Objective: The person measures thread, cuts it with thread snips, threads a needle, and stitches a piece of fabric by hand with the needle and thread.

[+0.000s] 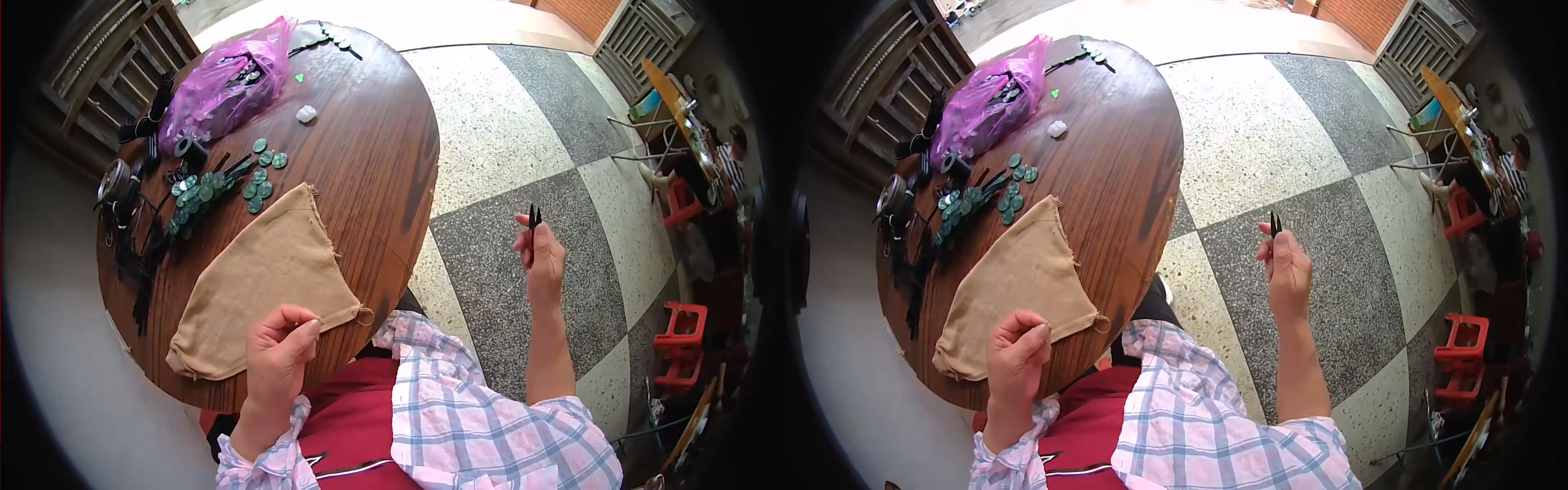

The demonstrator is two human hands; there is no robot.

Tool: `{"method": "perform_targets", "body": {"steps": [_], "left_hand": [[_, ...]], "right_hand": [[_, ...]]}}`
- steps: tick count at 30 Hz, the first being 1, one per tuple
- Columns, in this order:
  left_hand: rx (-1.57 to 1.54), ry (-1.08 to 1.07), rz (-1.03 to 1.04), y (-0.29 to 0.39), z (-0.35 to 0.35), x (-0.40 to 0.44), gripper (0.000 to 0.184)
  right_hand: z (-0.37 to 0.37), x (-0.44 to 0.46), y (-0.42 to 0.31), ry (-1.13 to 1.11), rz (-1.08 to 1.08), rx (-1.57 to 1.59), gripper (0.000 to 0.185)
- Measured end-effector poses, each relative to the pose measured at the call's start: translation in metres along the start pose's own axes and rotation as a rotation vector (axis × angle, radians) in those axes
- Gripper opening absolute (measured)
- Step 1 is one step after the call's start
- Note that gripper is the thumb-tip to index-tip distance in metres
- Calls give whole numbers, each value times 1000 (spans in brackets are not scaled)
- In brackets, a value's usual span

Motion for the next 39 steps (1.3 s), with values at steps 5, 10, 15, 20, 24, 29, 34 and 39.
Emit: {"method": "perform_targets", "body": {"steps": [5, 10, 15, 20, 24, 29, 34, 39], "left_hand": [[-28, -128, -73, -16, 40, 15, 5], [-129, -192, -160, -37, 61, 18, 6], [-182, -234, -180, -44, 67, 15, 7], [-174, -245, -190, -47, 71, 9, 8], [-186, -260, -207, -50, 74, 8, 8], [-181, -291, -229, -54, 80, 8, 8], [-150, -322, -227, -58, 85, 9, 8], [-159, -326, -243, -62, 89, 10, 7]], "right_hand": [[22, -30, -22, -108, -121, -38, 37], [82, -78, -47, -366, -347, -151, 31], [103, -91, -45, -381, -399, -236, 29], [108, -96, -43, -404, -408, -260, 28], [113, -96, -41, -413, -432, -242, 27], [113, -95, -42, -417, -419, -188, 26], [111, -93, -40, -409, -426, -184, 24], [108, -91, -36, -397, -422, -130, 24]]}}
Point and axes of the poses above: each hand's wrist, its own x-axis towards the middle knuckle, its own z-axis out of the palm, y = z × x, the point moved 9 cm from there along x, towards the middle knuckle, and after that the axes turned 9 degrees about z, right-handed, at the moved point
